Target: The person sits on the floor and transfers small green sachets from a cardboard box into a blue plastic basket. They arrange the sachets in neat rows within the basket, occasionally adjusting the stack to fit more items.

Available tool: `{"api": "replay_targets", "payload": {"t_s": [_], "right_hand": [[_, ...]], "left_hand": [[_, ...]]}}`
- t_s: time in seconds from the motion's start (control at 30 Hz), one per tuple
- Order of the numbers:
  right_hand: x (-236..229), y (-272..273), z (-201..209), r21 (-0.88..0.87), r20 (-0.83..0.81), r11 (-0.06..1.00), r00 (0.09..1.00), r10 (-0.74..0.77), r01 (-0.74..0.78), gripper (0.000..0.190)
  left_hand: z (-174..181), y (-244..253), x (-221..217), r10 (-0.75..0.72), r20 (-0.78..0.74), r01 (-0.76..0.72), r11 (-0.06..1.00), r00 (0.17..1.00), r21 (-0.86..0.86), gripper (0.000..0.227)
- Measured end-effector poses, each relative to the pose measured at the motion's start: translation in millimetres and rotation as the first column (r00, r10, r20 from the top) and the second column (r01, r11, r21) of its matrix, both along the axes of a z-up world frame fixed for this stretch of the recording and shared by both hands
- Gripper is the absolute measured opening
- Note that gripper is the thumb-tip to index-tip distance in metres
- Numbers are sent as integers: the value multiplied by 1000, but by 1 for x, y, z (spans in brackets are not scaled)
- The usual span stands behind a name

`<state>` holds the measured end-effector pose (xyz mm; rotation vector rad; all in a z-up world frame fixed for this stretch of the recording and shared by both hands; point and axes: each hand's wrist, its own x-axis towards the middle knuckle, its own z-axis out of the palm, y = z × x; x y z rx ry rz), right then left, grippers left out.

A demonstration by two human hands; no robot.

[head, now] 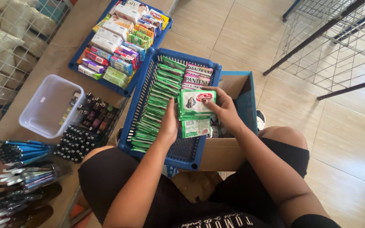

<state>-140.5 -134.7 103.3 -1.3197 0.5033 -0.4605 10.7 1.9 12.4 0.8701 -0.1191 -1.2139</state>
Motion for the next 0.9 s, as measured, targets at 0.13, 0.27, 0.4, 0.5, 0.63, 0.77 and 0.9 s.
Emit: {"api": "replay_targets", "payload": {"t_s": [0.13,0.27,0.4,0.5,0.63,0.77,0.9], "right_hand": [[3,4,-1,-297,28,952,996,86,-74,70],[7,9,-5,-372,54,914,979,198,-164,88],[9,5,-7,-101,58,990,993,106,-99,91],[4,-4,-6,102,-62,975,977,205,-198,69],[-4,-9,-3,-8,-85,999,995,51,-52,50],[-7,-10,-1,-54,24,983,985,-174,175,47],[-8,3,-4,-100,86,987,989,-121,129,53]], "left_hand": [[9,2,-6,30,139,-37,998,990,48,56],[13,2,-13,78,354,-77,997,932,-15,52],[21,3,-13,124,364,-117,992,923,-42,50],[27,3,-13,110,410,-82,993,906,-84,51],[25,0,-14,67,691,-71,997,720,-23,60],[19,0,-14,79,431,-124,989,899,76,65],[19,0,-13,-65,7,64,997,998,41,80]]}}
